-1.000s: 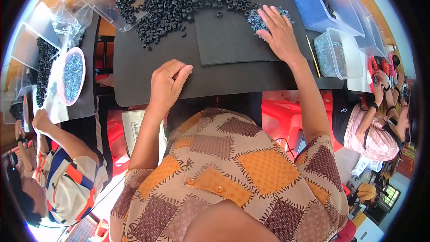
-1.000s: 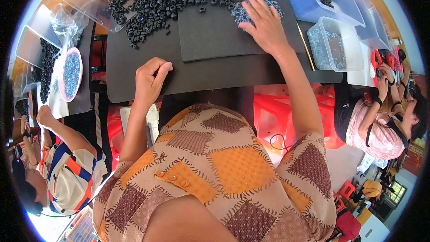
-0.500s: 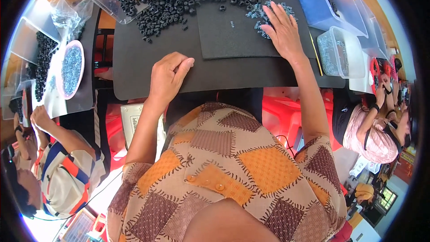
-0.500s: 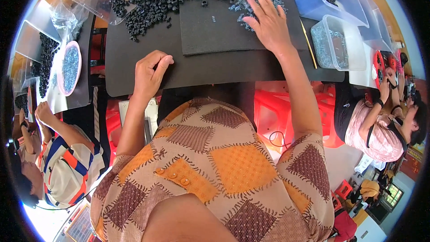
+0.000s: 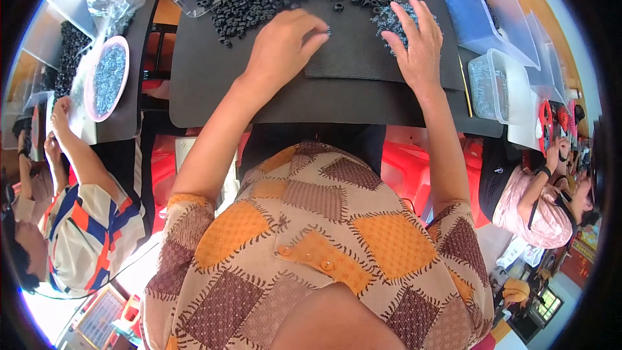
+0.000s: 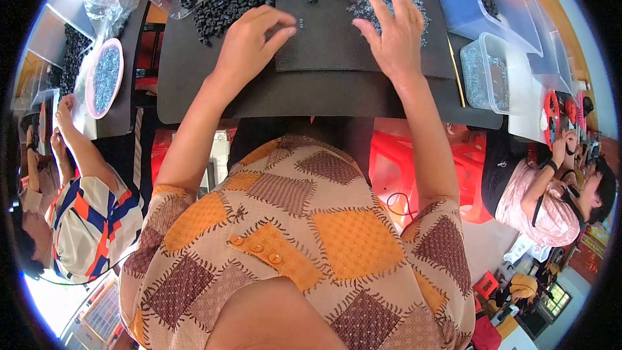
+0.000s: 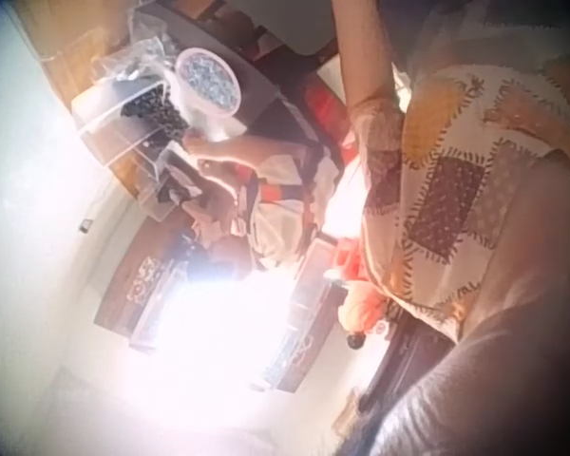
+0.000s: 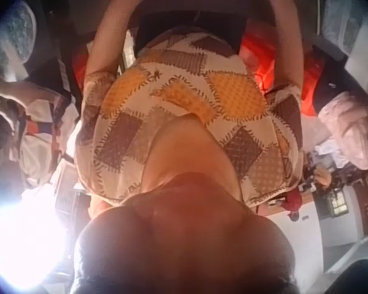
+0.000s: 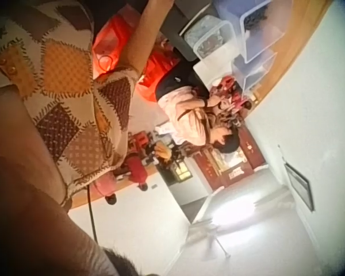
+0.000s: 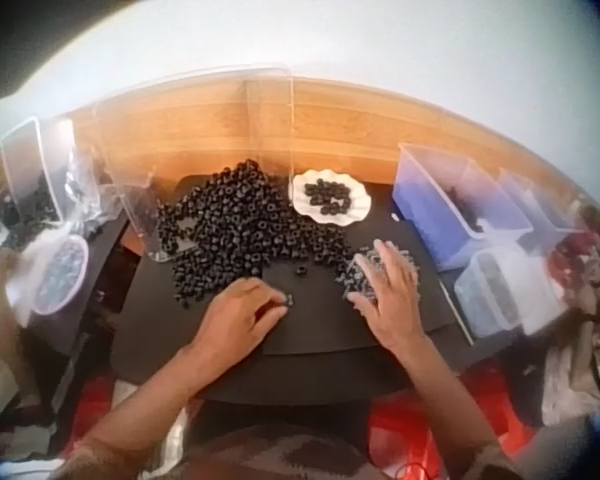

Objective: The person assembles small plastic components by hand.

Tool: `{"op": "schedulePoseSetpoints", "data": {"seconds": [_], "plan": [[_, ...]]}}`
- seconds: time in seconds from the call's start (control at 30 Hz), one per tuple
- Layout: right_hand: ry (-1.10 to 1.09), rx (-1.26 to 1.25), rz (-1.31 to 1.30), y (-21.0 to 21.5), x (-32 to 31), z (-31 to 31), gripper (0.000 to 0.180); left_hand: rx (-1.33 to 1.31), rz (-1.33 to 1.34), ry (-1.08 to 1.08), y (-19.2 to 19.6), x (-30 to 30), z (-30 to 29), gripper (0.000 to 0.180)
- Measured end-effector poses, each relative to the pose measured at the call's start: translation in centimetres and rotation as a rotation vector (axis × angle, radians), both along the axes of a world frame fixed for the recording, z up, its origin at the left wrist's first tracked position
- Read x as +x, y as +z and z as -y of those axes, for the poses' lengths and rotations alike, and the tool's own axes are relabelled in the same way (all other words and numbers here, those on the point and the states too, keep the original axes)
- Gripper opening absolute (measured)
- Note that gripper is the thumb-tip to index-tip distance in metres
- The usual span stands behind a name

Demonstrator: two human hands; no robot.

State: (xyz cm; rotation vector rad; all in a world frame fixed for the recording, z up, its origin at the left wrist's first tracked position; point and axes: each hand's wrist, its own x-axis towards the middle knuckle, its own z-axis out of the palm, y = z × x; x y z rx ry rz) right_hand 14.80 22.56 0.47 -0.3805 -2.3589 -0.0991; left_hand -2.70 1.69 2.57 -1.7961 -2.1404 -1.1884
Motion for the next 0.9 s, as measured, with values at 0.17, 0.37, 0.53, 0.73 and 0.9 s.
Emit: {"op": "schedulePoseSetpoints", "data": {"seconds": [0.17, 0.37, 0.53, 0.73, 0.9], "plan": [[0.277, -0.254, -0.131, 0.5, -3.4, 4.1, 0.023, 0.096, 0.019, 0.054, -1.4, -2.4, -2.2, 0.011], [0.163, -0.344, 0.092, 0.1, -6.3, 7.2, 0.018, 0.081, -0.086, 0.006, 0.2, -4.1, -5.3, 0.016], [0.279, -0.404, 0.066, -0.4, -5.7, 6.8, 0.01, -0.002, -0.169, -0.18, -2.4, -4.0, -8.4, 0.023], [0.384, -0.496, -0.05, -0.3, -3.0, 6.5, 0.008, -0.049, -0.102, -0.122, -3.4, -3.5, -7.4, 0.013], [0.302, -0.908, -0.237, -1.8, -1.7, 6.0, 0.011, -0.084, -0.003, -0.116, -1.6, -2.0, -2.8, 0.015]]}}
